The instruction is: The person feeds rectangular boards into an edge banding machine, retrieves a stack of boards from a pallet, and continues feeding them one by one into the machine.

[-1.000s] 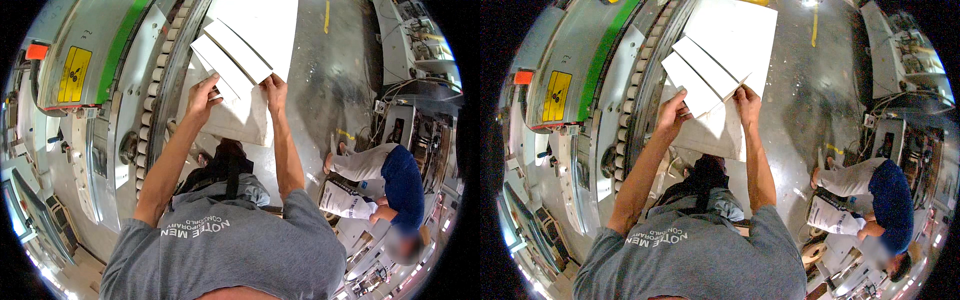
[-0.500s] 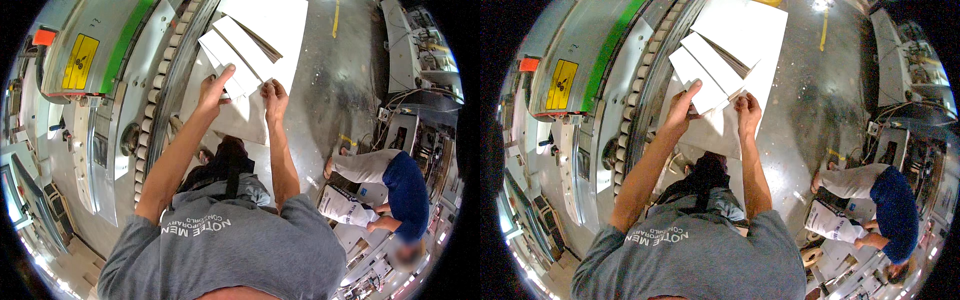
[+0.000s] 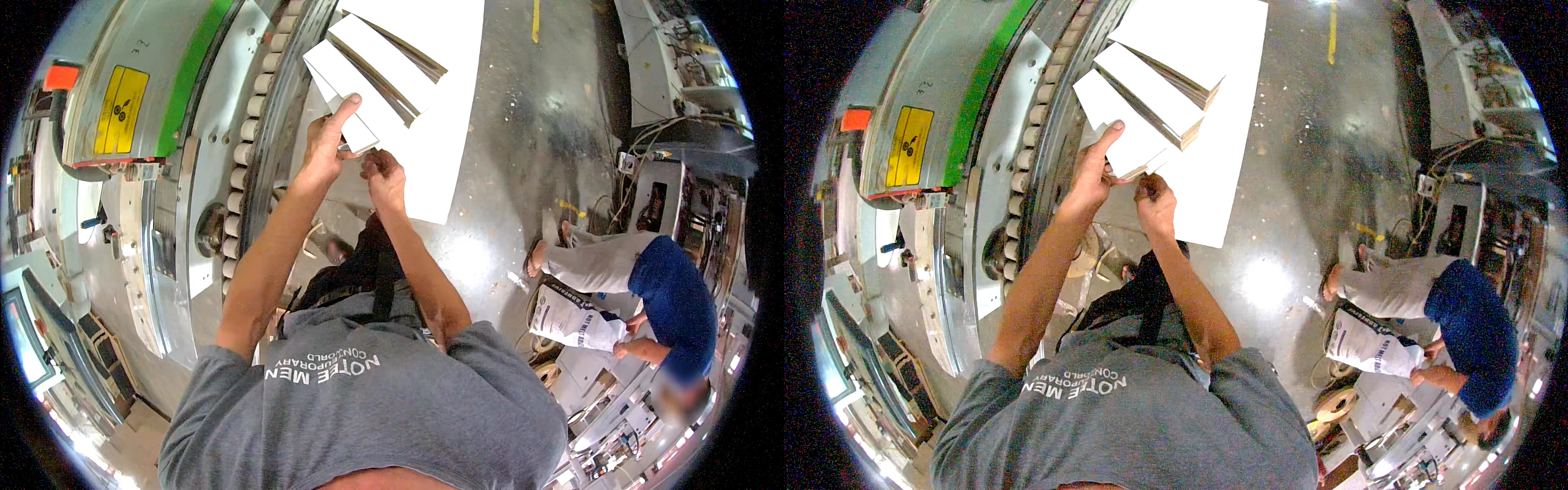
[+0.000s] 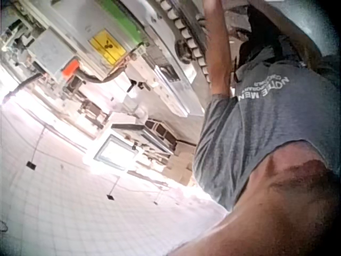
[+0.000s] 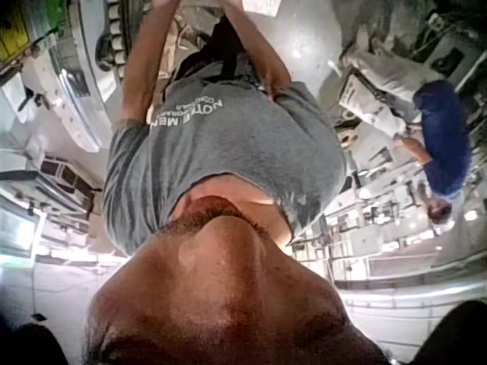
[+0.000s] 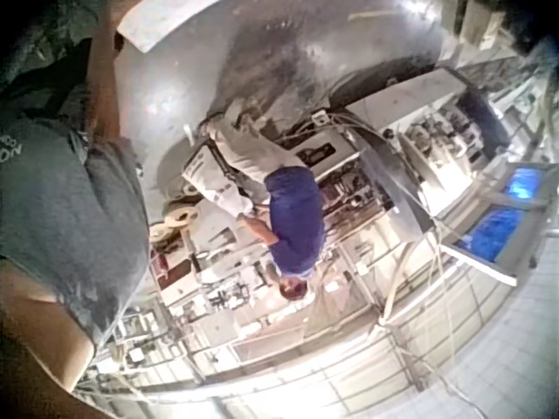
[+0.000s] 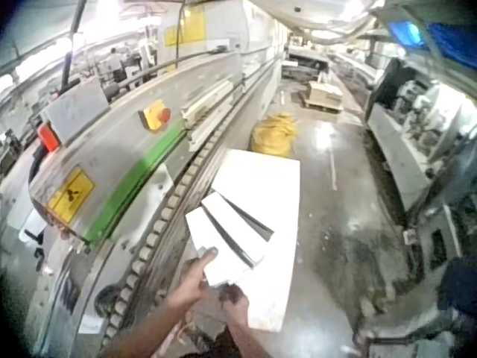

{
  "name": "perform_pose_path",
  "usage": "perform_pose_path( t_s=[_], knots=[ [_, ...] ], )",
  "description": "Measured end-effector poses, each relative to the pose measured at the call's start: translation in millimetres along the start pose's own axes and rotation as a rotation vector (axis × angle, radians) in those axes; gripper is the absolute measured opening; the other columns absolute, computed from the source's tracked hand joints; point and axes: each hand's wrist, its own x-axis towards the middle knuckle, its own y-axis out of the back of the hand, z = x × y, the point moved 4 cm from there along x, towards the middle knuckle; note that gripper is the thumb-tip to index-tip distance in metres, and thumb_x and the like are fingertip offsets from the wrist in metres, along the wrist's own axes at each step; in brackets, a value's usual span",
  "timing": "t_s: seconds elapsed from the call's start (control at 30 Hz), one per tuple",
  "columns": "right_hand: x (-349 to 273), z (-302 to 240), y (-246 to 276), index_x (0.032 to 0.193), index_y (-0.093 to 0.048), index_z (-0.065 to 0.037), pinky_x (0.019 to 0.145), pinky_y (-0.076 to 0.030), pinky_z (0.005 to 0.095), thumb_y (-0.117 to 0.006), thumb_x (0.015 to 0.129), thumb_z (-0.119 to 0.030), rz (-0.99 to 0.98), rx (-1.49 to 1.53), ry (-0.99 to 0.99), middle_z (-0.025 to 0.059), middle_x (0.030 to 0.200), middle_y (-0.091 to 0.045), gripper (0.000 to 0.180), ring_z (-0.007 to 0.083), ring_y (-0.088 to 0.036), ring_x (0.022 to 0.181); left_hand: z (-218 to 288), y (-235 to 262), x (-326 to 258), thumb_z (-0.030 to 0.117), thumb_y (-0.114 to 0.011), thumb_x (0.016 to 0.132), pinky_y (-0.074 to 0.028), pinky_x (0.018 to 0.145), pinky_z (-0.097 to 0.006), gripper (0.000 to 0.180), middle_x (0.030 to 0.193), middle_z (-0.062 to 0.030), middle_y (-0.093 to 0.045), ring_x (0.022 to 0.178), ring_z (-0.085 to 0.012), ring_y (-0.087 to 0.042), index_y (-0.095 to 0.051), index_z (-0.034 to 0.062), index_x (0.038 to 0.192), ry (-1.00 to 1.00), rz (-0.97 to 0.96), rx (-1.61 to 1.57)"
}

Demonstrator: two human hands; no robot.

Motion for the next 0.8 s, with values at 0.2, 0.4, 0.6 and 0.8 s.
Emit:
perform_pose_path(
  t_s=[0.2,0.4,0.6,0.8],
  knots=[
    [-34.2,-52.4,17.0,0.124,-0.057,0.005,0.077,-0.051,0.0341,-0.068,0.089,-0.013,0.092,-0.176,0.175,0.0135,0.096,-0.064,0.041,0.0202,-0.060,0.084,1.0,15.5,-3.2,0.049,-0.081,0.074,-0.057,0.067,-0.038,0.077,0.101,-0.0151,-0.064,0.091,-0.0233,-0.065,-0.058,-0.0069,0.121,-0.041,0.092,-0.026],
    [-46.3,-153.1,5.3,0.135,-0.051,0.005,0.095,-0.043,0.0494,-0.079,0.080,-0.021,0.083,-0.805,0.700,0.0234,0.123,-0.054,0.067,0.0382,-0.047,0.115,14.5,0.4,-20.3,0.036,-0.077,0.079,-0.050,0.072,-0.047,0.053,0.103,-0.0135,-0.065,0.092,-0.0255,-0.062,-0.063,0.0007,0.116,-0.030,0.000,-0.127],
    [-41.4,-145.3,9.4,0.135,-0.051,0.007,0.097,-0.044,0.0511,-0.080,0.078,-0.016,0.060,-0.842,0.717,0.0252,0.123,-0.057,0.068,0.0381,-0.049,0.114,29.1,6.4,-39.8,0.035,-0.078,0.080,-0.051,0.084,-0.043,0.065,0.113,-0.0168,-0.065,0.104,-0.0287,-0.063,-0.057,-0.0037,0.128,-0.106,0.067,-0.094],
    [-107.4,-177.4,42.1,0.130,-0.062,0.001,0.076,-0.049,0.0351,-0.077,0.079,-0.010,-0.202,-0.551,0.687,0.0138,0.100,-0.064,0.054,0.0215,-0.057,0.086,94.8,46.0,-176.4,0.033,-0.081,0.076,-0.027,0.116,-0.052,0.082,0.153,-0.0250,-0.038,0.144,-0.0421,-0.031,-0.048,0.0042,0.145,-1.086,0.198,0.937]
  ],
)
